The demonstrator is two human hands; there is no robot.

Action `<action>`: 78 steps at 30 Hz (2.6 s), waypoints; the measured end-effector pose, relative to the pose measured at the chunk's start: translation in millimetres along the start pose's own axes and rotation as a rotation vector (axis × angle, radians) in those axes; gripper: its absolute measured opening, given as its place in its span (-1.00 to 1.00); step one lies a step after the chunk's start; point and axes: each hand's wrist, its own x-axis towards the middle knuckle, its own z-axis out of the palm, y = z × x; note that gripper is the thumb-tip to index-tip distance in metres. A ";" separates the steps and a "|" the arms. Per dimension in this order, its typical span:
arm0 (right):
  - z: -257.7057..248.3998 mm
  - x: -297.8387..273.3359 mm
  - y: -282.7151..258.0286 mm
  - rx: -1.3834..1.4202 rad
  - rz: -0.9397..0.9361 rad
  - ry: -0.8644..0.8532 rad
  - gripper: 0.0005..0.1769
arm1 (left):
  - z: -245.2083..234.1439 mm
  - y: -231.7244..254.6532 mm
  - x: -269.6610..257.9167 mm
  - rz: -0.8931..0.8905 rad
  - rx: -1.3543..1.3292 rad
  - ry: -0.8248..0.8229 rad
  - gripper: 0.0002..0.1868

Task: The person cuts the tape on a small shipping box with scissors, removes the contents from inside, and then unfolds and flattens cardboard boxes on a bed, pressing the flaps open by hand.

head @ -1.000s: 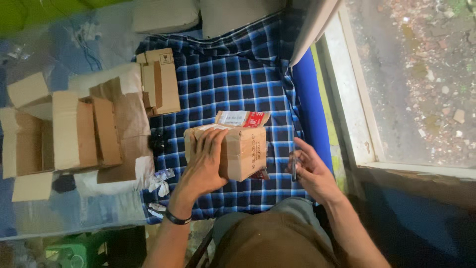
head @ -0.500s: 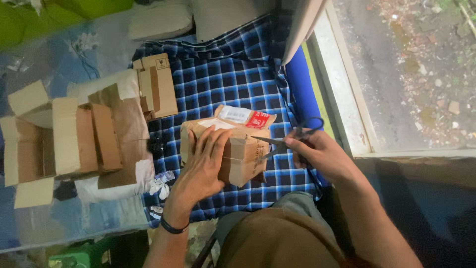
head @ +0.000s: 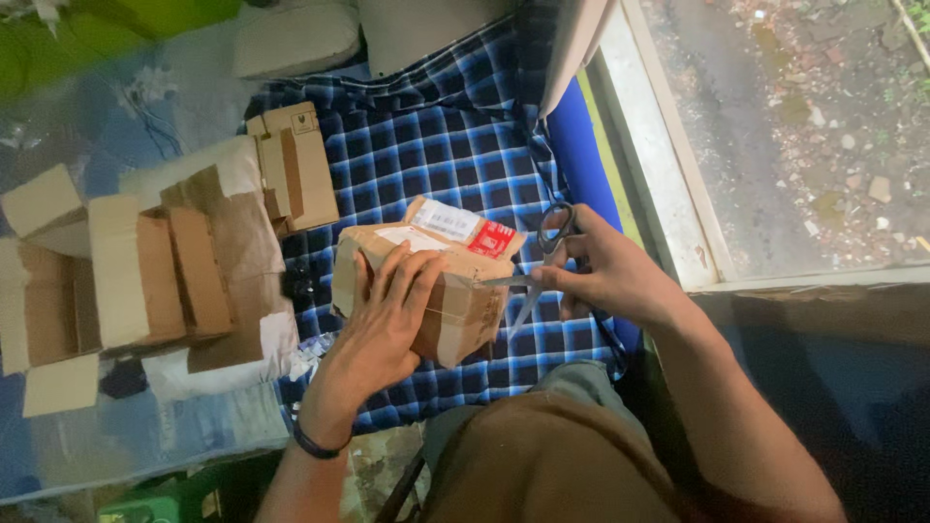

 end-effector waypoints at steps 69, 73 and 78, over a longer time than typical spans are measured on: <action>75.7 -61.6 108.2 -0.476 -0.203 -0.183 -0.71 | 40.9 -46.4 -10.5 -0.089 -1.047 -0.608 -0.23; 78.5 -65.9 117.0 -0.612 0.005 -0.249 -0.73 | 48.8 -18.2 -9.1 -0.369 -0.832 -0.627 -0.33; 73.1 -69.4 133.6 -0.278 -0.009 -0.343 -0.62 | 49.3 -11.1 -10.5 -0.305 -0.794 -0.580 -0.41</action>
